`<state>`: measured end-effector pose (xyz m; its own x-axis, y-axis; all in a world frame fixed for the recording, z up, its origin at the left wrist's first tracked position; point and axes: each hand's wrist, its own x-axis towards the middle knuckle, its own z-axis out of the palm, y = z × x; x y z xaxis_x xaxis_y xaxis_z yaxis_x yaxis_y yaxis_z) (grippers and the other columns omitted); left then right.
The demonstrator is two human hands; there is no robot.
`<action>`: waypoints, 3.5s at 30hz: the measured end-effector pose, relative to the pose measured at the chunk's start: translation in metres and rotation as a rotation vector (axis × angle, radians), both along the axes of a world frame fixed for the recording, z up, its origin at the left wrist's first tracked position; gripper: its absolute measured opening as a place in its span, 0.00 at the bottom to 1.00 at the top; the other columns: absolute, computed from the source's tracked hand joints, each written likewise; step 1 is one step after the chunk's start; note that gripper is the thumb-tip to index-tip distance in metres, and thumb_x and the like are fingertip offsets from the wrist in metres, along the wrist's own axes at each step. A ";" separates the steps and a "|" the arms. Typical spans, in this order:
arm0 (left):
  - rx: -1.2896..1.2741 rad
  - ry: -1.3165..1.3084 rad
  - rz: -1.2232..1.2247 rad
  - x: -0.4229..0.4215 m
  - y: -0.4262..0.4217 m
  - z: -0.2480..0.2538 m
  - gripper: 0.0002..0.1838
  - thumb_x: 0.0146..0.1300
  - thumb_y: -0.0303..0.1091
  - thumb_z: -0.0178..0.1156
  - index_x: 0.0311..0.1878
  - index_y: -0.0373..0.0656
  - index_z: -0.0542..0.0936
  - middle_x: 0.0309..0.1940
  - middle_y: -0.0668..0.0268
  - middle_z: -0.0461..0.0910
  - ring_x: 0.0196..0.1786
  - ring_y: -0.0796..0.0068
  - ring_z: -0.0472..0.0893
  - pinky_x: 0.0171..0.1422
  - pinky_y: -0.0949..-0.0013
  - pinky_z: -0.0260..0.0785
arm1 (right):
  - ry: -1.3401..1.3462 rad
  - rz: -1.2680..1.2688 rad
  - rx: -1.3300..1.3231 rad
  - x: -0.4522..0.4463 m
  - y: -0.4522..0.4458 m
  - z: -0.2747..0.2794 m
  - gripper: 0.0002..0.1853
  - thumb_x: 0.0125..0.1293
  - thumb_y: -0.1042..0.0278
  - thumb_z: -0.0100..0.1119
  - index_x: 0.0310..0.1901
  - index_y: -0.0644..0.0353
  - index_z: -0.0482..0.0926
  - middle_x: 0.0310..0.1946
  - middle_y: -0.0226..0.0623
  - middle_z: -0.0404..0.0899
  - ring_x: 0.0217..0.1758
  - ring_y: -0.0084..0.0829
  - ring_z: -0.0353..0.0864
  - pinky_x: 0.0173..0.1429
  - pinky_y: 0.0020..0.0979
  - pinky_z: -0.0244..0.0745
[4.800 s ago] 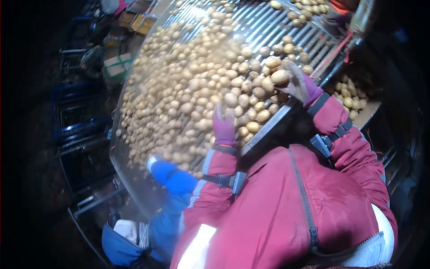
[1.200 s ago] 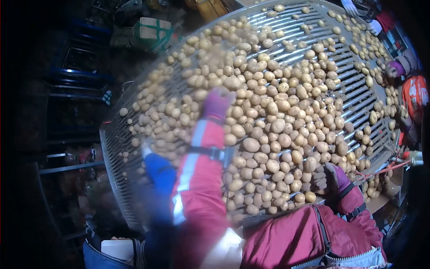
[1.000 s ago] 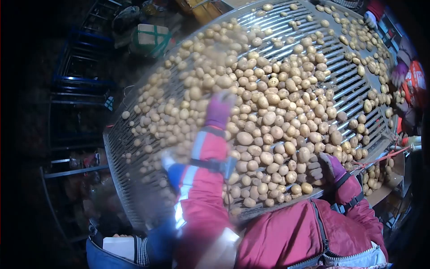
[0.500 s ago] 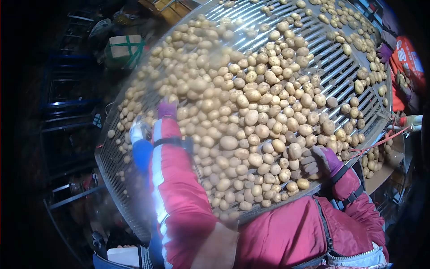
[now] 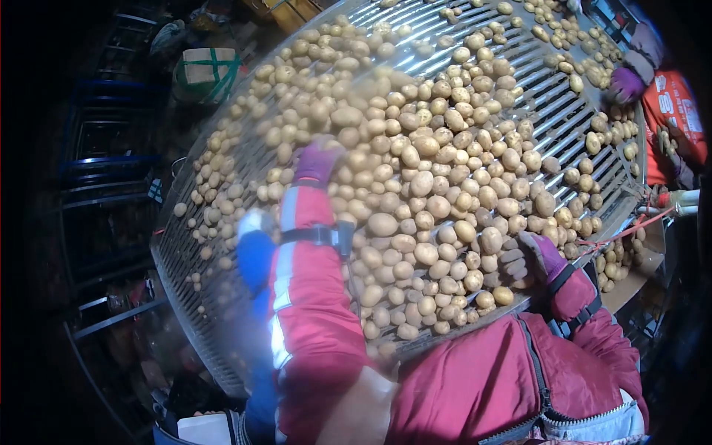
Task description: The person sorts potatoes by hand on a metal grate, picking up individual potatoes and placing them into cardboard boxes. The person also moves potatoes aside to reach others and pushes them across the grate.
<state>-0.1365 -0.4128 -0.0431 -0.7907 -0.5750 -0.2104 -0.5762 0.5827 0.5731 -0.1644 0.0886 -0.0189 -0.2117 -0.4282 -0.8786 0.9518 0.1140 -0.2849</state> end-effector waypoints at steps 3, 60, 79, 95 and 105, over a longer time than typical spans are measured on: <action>0.091 0.027 -0.021 0.004 0.029 -0.012 0.20 0.63 0.48 0.63 0.54 0.47 0.82 0.46 0.56 0.82 0.52 0.56 0.82 0.57 0.57 0.75 | -0.162 -0.041 -0.181 -0.001 0.009 -0.011 0.18 0.75 0.50 0.51 0.44 0.58 0.76 0.30 0.27 0.75 0.22 0.21 0.70 0.23 0.24 0.66; -0.383 0.415 -0.996 -0.032 0.494 -0.046 0.36 0.64 0.49 0.64 0.73 0.44 0.69 0.76 0.53 0.64 0.80 0.45 0.55 0.83 0.44 0.43 | 0.644 -0.804 0.088 0.110 0.488 -0.025 0.31 0.72 0.43 0.47 0.54 0.69 0.78 0.38 0.50 0.85 0.33 0.41 0.88 0.31 0.34 0.85; -0.632 0.147 -0.934 0.003 0.528 -0.052 0.29 0.72 0.49 0.51 0.73 0.48 0.70 0.75 0.59 0.66 0.78 0.53 0.60 0.81 0.40 0.40 | 0.726 -0.862 0.670 0.041 0.468 -0.152 0.28 0.67 0.59 0.68 0.64 0.65 0.74 0.56 0.40 0.80 0.58 0.32 0.79 0.65 0.29 0.71; -0.563 0.368 -0.870 0.001 0.521 -0.071 0.27 0.68 0.48 0.57 0.68 0.51 0.76 0.70 0.61 0.72 0.74 0.55 0.66 0.80 0.40 0.44 | 0.334 -0.519 0.728 0.056 0.507 -0.119 0.17 0.67 0.52 0.64 0.52 0.51 0.82 0.42 0.38 0.83 0.32 0.38 0.85 0.37 0.40 0.82; -0.466 0.404 -0.845 0.001 0.519 -0.058 0.25 0.66 0.48 0.59 0.64 0.50 0.78 0.66 0.62 0.75 0.71 0.55 0.69 0.78 0.38 0.48 | 0.490 -0.697 0.442 0.100 0.557 -0.162 0.16 0.72 0.49 0.59 0.52 0.50 0.78 0.32 0.26 0.76 0.27 0.25 0.79 0.33 0.29 0.78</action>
<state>-0.1353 0.1065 -0.1013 -0.9349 0.2419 0.2599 0.3065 0.9192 0.2471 -0.0639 0.6460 -0.1812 -0.6802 0.2821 -0.6766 0.6326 -0.2405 -0.7362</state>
